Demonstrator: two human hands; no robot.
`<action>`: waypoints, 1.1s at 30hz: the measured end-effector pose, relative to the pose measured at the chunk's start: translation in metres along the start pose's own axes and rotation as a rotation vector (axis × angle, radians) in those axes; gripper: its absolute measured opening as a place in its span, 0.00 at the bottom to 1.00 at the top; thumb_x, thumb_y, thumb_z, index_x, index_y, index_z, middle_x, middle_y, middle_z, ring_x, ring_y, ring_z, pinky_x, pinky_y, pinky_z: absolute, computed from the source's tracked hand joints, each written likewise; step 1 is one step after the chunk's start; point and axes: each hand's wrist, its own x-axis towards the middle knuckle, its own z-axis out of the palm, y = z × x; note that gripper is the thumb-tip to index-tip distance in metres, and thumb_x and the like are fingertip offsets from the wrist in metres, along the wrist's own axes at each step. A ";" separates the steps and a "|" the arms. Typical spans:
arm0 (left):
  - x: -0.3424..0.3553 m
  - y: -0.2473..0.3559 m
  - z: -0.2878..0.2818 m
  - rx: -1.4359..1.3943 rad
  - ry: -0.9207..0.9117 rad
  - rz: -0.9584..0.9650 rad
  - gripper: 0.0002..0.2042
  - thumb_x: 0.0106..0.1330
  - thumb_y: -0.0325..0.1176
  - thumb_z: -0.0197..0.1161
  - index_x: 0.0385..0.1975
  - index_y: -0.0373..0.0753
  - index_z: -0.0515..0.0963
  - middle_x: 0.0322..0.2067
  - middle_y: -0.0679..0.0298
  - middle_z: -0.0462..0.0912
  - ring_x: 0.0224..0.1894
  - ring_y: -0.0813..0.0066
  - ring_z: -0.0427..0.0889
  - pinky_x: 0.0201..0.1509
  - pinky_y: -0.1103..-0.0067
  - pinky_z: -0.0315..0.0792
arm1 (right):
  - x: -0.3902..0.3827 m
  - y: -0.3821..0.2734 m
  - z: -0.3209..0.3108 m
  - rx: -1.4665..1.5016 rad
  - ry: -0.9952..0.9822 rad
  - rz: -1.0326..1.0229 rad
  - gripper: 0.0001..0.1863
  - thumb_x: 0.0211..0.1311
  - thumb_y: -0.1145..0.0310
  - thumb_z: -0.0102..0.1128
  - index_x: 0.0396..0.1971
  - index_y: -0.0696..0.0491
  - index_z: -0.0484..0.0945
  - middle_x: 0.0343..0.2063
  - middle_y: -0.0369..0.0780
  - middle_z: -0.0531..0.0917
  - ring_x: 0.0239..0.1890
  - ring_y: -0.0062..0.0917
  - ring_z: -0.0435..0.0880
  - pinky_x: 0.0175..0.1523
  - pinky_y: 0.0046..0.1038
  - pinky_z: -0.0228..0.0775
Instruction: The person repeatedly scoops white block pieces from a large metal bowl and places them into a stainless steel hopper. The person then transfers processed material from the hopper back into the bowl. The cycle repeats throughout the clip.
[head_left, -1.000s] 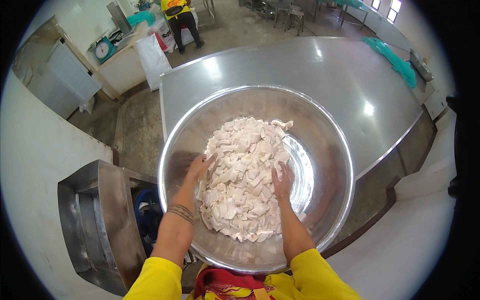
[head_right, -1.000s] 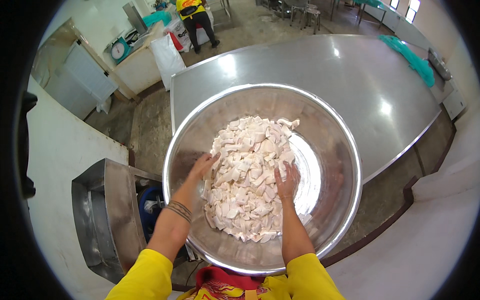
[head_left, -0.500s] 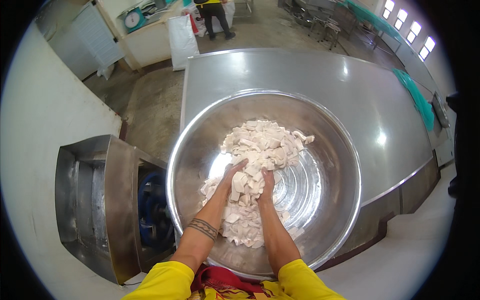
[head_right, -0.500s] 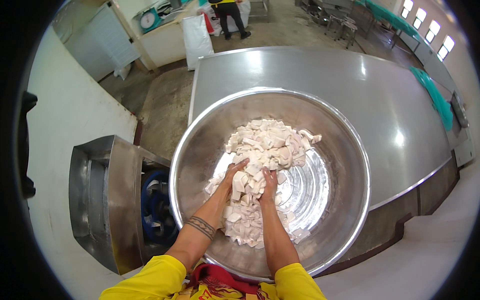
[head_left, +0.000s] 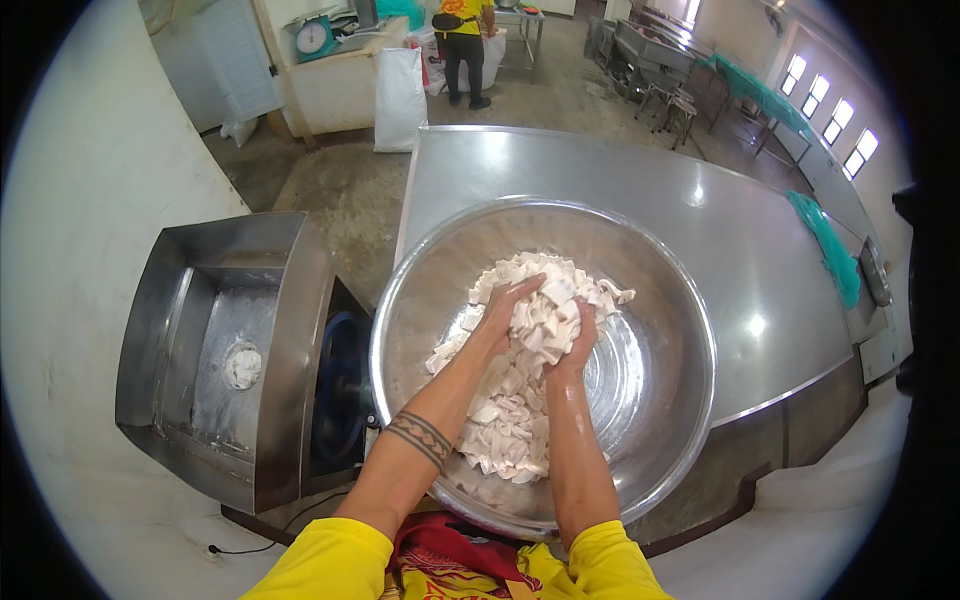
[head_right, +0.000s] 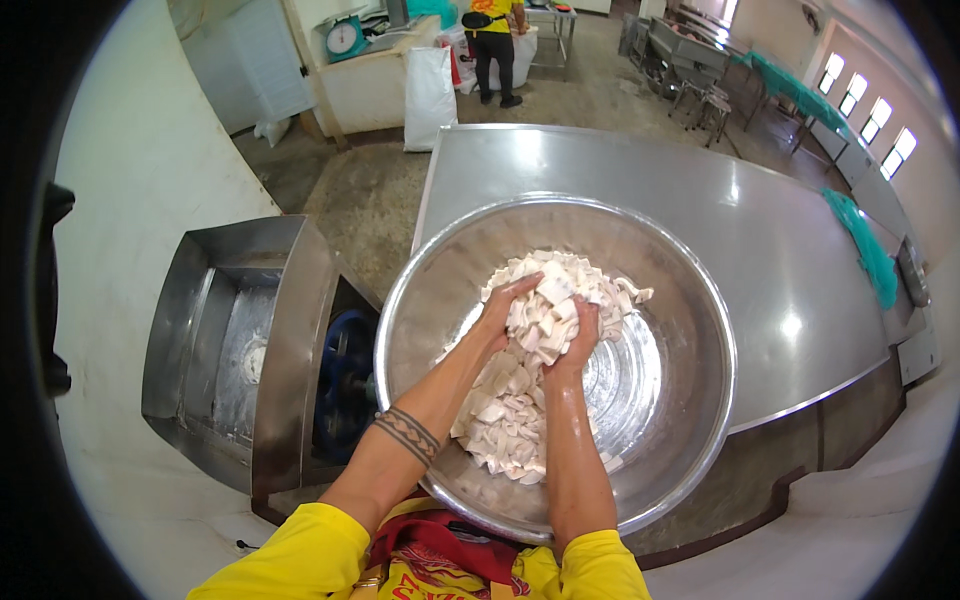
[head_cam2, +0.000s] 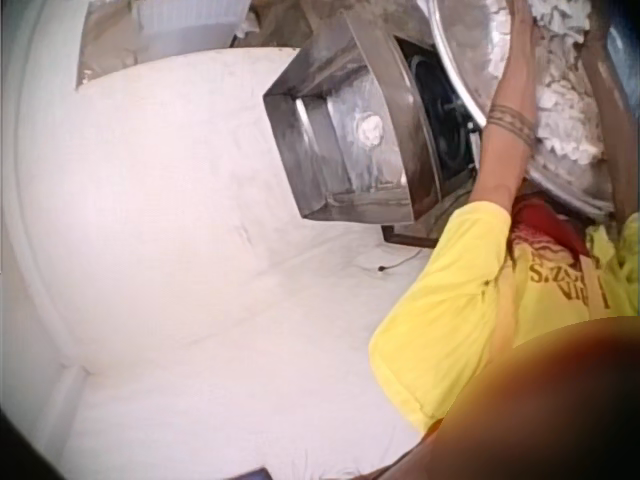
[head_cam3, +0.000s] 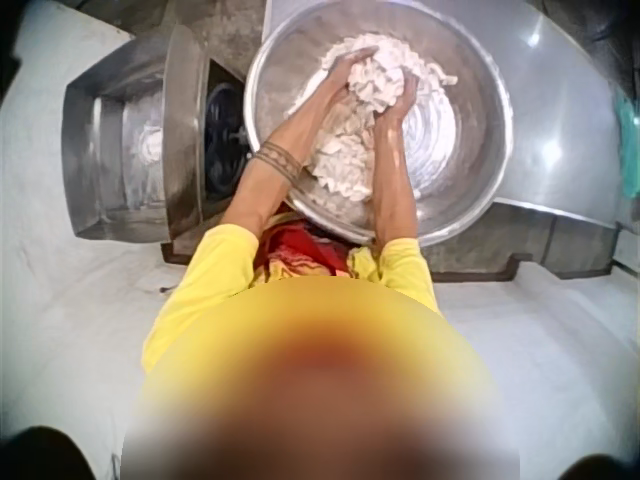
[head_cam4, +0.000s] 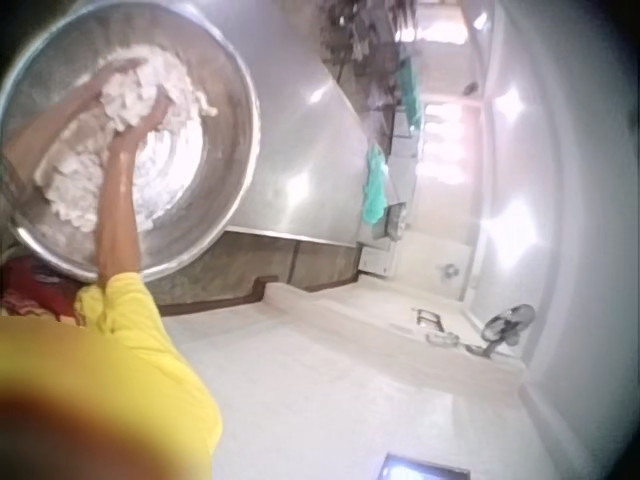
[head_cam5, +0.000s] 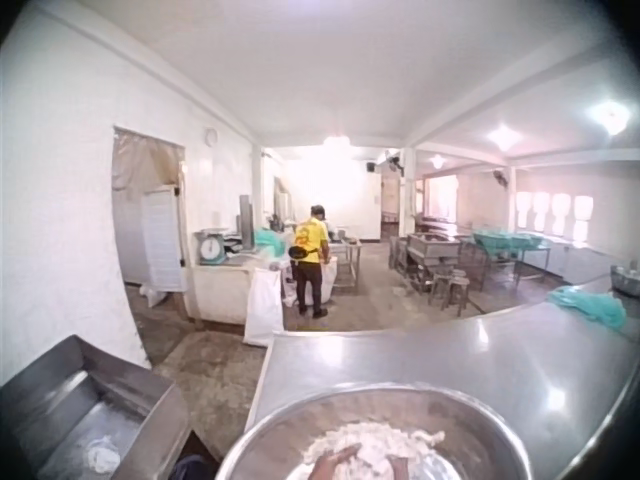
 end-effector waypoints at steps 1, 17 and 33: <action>-0.003 0.008 0.007 -0.001 -0.027 0.017 0.20 0.69 0.41 0.63 0.54 0.33 0.76 0.46 0.57 0.84 0.45 0.69 0.86 0.51 0.73 0.81 | -0.003 -0.007 0.011 0.011 -0.028 0.004 0.15 0.67 0.65 0.57 0.51 0.53 0.76 0.45 0.39 0.82 0.47 0.28 0.84 0.53 0.32 0.76; -0.156 0.258 0.110 0.201 -0.383 0.279 0.17 0.69 0.47 0.60 0.46 0.40 0.80 0.41 0.61 0.87 0.40 0.70 0.88 0.47 0.73 0.82 | -0.104 -0.055 0.297 0.008 -0.495 -0.195 0.17 0.69 0.62 0.51 0.47 0.59 0.79 0.42 0.42 0.85 0.44 0.30 0.86 0.51 0.32 0.78; -0.377 0.390 -0.225 1.530 0.491 -0.269 0.30 0.69 0.53 0.61 0.62 0.33 0.75 0.44 0.53 0.84 0.43 0.62 0.84 0.49 0.67 0.80 | -0.235 0.181 0.399 -2.104 -1.554 0.562 0.28 0.68 0.46 0.58 0.58 0.52 0.79 0.53 0.44 0.84 0.52 0.35 0.85 0.56 0.32 0.77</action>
